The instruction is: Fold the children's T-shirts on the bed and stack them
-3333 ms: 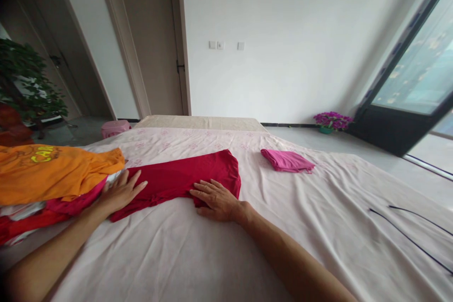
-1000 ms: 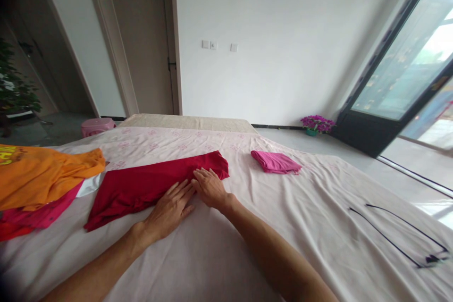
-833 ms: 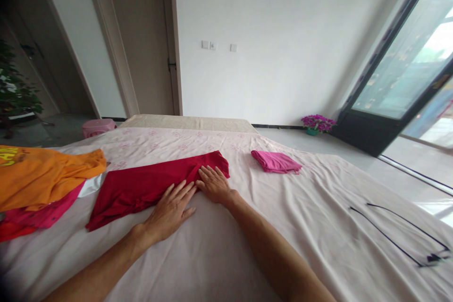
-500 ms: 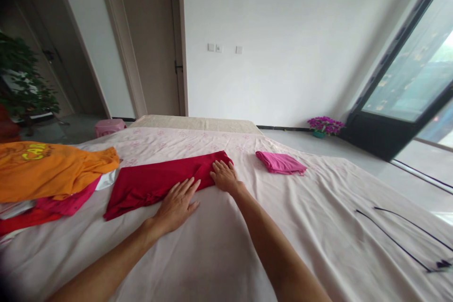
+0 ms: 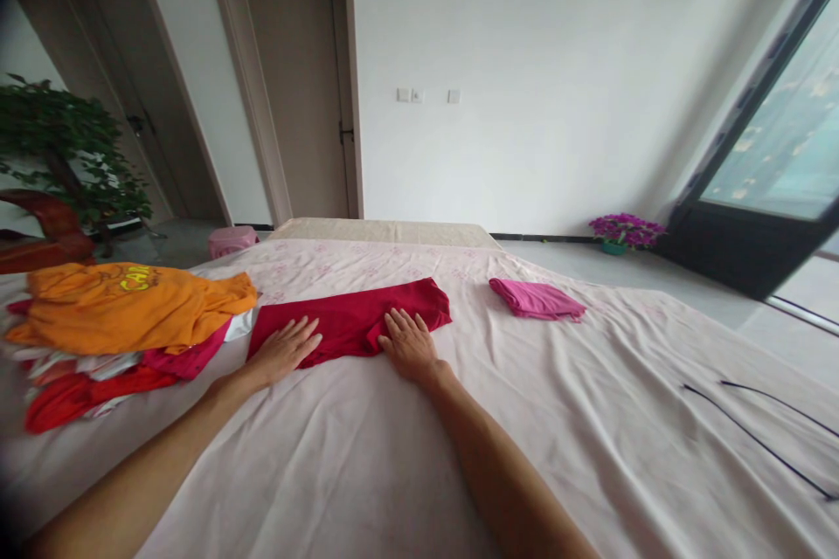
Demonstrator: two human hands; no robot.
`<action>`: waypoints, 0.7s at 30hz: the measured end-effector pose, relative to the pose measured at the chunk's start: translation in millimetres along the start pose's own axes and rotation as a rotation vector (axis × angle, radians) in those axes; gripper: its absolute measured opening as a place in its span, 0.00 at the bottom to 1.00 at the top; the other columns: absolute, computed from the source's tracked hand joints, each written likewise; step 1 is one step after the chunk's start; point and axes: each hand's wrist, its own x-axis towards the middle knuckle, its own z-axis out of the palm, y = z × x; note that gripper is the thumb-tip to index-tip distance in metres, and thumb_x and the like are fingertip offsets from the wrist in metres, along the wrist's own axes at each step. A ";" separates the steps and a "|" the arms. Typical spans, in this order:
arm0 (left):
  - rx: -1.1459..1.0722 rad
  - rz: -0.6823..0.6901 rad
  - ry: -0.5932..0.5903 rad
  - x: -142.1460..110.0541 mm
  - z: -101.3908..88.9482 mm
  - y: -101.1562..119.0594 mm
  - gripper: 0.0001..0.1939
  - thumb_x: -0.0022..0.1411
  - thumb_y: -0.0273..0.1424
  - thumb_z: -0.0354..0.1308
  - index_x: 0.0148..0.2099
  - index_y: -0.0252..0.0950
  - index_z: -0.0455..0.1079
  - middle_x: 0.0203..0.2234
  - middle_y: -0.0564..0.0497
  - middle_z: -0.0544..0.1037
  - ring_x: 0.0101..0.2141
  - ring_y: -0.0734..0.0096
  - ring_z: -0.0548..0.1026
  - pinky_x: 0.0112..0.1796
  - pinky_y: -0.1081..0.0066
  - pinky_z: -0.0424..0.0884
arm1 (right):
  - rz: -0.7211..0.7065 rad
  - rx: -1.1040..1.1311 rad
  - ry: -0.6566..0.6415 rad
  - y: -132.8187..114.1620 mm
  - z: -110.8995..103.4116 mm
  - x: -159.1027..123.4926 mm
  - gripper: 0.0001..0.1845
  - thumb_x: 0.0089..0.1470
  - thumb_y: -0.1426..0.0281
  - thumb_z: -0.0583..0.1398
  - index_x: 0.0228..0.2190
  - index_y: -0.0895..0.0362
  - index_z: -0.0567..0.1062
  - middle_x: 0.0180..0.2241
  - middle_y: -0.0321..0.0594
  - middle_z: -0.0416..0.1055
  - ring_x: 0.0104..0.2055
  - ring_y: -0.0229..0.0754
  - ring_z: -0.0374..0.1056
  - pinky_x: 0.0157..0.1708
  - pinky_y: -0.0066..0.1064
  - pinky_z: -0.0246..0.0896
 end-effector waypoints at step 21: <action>0.046 -0.536 0.092 -3.5 -21.8 -63.9 0.23 0.54 0.45 0.56 0.43 0.30 0.70 0.40 0.32 0.79 0.47 0.43 0.76 0.44 0.58 0.71 | 0.008 0.084 0.018 -0.9 -9.9 -2.6 0.31 0.68 0.54 0.45 0.65 0.55 0.60 0.67 0.44 0.54 0.70 0.49 0.45 0.68 0.47 0.34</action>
